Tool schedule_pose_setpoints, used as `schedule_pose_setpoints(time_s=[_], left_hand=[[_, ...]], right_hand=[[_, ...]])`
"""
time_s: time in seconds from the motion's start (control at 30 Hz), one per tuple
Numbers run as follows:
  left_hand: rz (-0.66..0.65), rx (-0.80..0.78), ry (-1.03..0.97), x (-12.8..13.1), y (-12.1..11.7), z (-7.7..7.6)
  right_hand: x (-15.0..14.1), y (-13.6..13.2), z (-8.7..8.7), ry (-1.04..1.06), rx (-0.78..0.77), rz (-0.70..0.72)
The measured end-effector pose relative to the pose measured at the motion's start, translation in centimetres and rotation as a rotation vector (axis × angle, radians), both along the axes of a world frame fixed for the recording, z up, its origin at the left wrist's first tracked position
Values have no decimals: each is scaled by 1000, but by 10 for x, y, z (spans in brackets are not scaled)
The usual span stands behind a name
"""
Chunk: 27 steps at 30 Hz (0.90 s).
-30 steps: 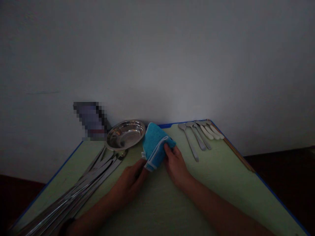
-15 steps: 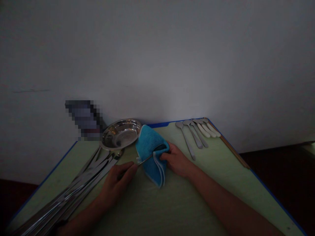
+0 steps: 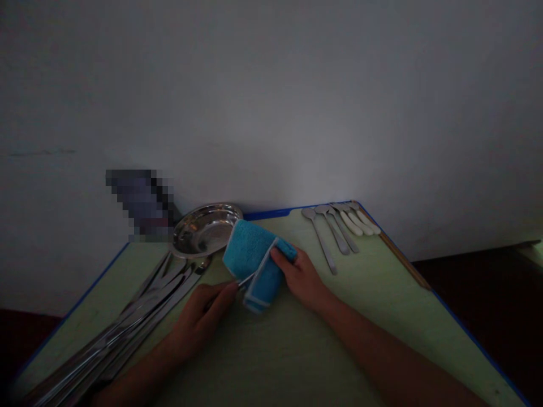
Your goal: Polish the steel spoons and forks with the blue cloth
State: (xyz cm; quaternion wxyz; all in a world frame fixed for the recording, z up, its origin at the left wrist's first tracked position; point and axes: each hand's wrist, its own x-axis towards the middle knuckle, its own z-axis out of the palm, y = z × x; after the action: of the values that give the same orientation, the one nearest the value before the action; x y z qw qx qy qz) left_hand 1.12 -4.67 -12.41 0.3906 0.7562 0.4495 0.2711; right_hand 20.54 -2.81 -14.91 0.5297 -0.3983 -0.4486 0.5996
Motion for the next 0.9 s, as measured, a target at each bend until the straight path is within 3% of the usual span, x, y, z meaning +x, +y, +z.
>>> schedule_pose_setpoints(time_s=[0.13,0.3,0.47,0.7,0.9], left_hand=[[126,-27,-59,0,1,1],[293,-76,-166,0,2,0],[389,-139,-257,0,4,-7],[367,-167,-314,4,3,-10],[340,-86,-310,4,2,-8]], right_hand=[[1,2,0,-68,50,-8],[10,9,-1,-107,52,205],[15,8,10,-220,35,376],[12,6,14,-244,5,343],[10,6,4,-29,-88,237]])
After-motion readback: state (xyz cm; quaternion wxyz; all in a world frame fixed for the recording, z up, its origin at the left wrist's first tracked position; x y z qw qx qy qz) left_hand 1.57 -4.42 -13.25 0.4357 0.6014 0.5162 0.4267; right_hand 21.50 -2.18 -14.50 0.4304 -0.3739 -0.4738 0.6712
